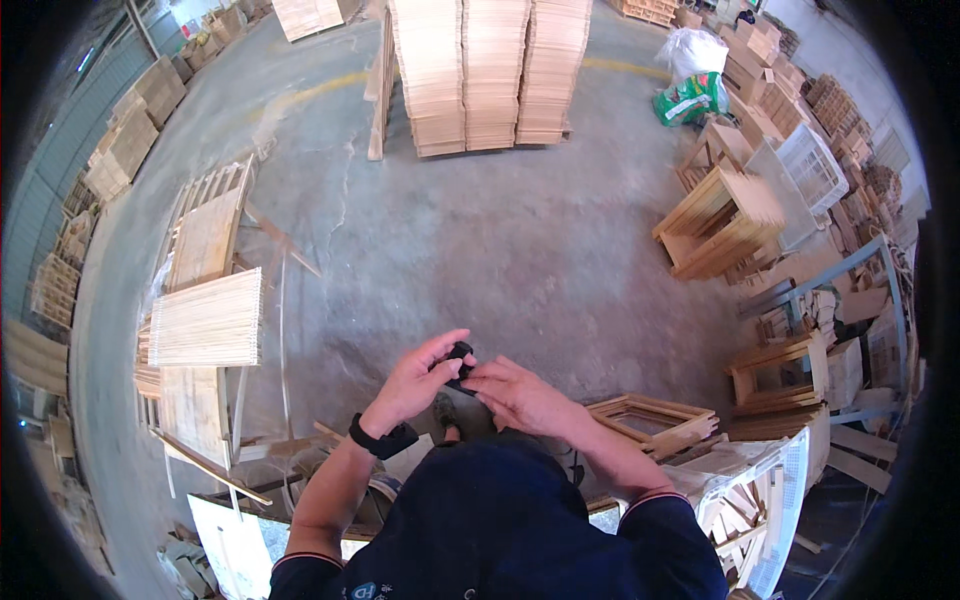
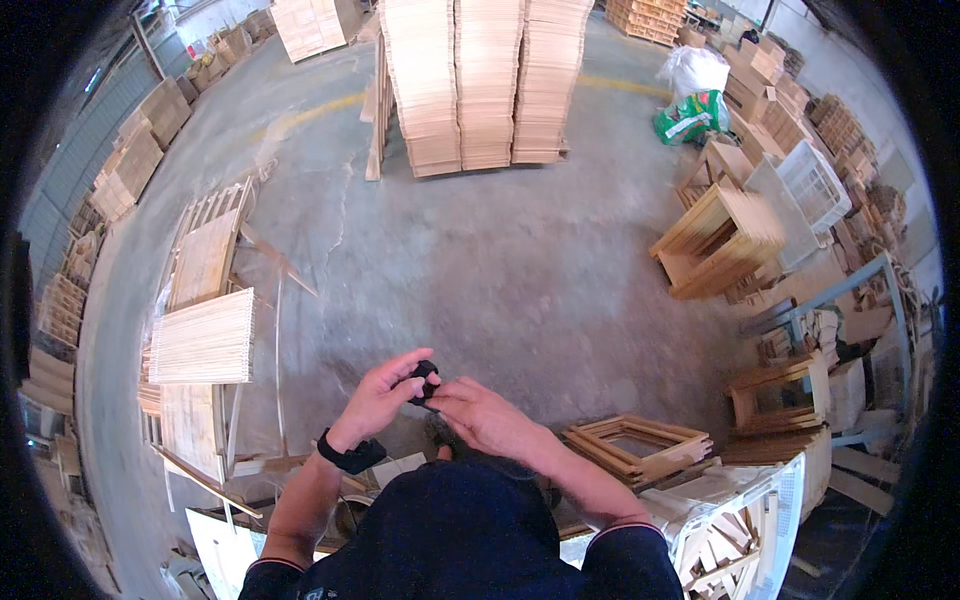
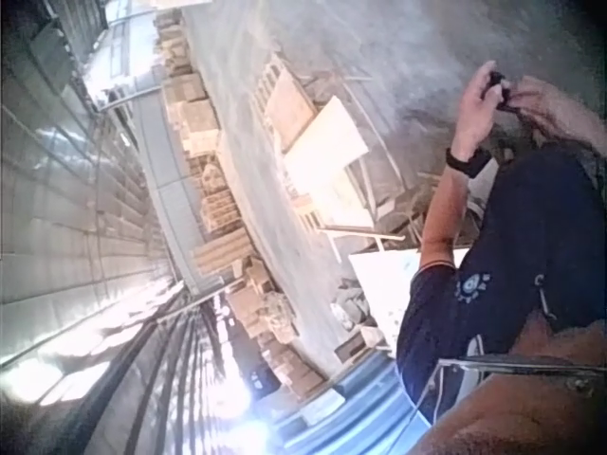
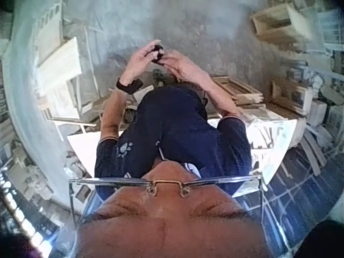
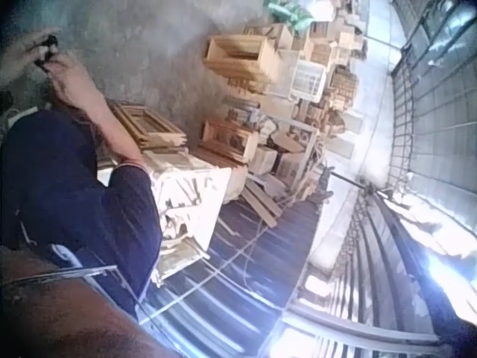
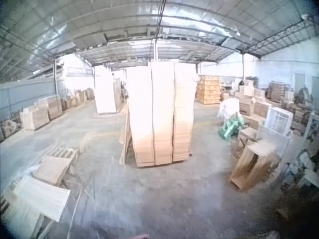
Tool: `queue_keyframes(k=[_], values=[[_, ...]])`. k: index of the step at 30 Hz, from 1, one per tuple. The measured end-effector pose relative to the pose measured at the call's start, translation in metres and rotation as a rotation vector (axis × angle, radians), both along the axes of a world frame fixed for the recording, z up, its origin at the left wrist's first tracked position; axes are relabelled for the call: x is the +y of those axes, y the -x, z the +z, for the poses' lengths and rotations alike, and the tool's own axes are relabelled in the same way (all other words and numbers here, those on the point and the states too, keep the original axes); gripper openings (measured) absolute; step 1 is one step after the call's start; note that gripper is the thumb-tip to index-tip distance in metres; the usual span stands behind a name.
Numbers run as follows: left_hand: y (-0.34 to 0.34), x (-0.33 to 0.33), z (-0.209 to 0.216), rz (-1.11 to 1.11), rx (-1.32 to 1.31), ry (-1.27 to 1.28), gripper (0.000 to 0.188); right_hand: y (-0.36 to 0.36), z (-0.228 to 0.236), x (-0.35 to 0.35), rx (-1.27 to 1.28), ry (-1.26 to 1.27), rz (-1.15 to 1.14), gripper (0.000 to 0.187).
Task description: Assembling wooden slats into a rectangular frame using a pneumatic nail gun at a workbench.
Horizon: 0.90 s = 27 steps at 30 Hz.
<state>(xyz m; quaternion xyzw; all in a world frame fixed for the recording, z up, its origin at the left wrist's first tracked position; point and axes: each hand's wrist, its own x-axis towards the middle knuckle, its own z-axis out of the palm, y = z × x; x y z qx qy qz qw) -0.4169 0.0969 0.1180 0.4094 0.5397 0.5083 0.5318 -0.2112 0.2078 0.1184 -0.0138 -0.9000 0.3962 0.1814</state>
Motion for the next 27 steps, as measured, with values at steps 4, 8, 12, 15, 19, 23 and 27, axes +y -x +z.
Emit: queue_keyframes(k=[4, 8, 12, 15, 19, 23, 27], values=[[-0.004, 0.01, 0.009, -0.05, 0.163, -0.002, 0.05, 0.005, -0.001, -0.002, 0.018, 0.029, -0.127, 0.041], [-0.01, 0.017, 0.02, -0.129, 0.575, -0.149, 0.051, 0.009, -0.034, 0.007, -0.236, 0.105, -0.112, 0.047], [-0.025, 0.019, 0.021, -0.206, 0.769, -0.183, 0.053, 0.03, -0.075, 0.015, -0.484, 0.142, 0.003, 0.035], [-0.036, 0.013, 0.051, -0.17, 1.089, -0.165, 0.052, 0.033, -0.065, -0.001, -0.148, 0.32, -0.029, 0.027], [-0.037, 0.007, 0.058, -0.014, 1.171, -0.245, 0.053, 0.046, -0.073, -0.001, -0.151, 0.645, 0.007, 0.03], [-0.031, 0.003, 0.057, 0.175, 1.012, -0.143, 0.046, 0.063, -0.076, 0.025, -0.445, 1.043, 0.246, 0.039], [-0.027, -0.007, 0.065, -0.046, 1.128, -0.055, 0.046, 0.061, -0.14, 0.022, -0.657, 0.771, 0.309, 0.055]])
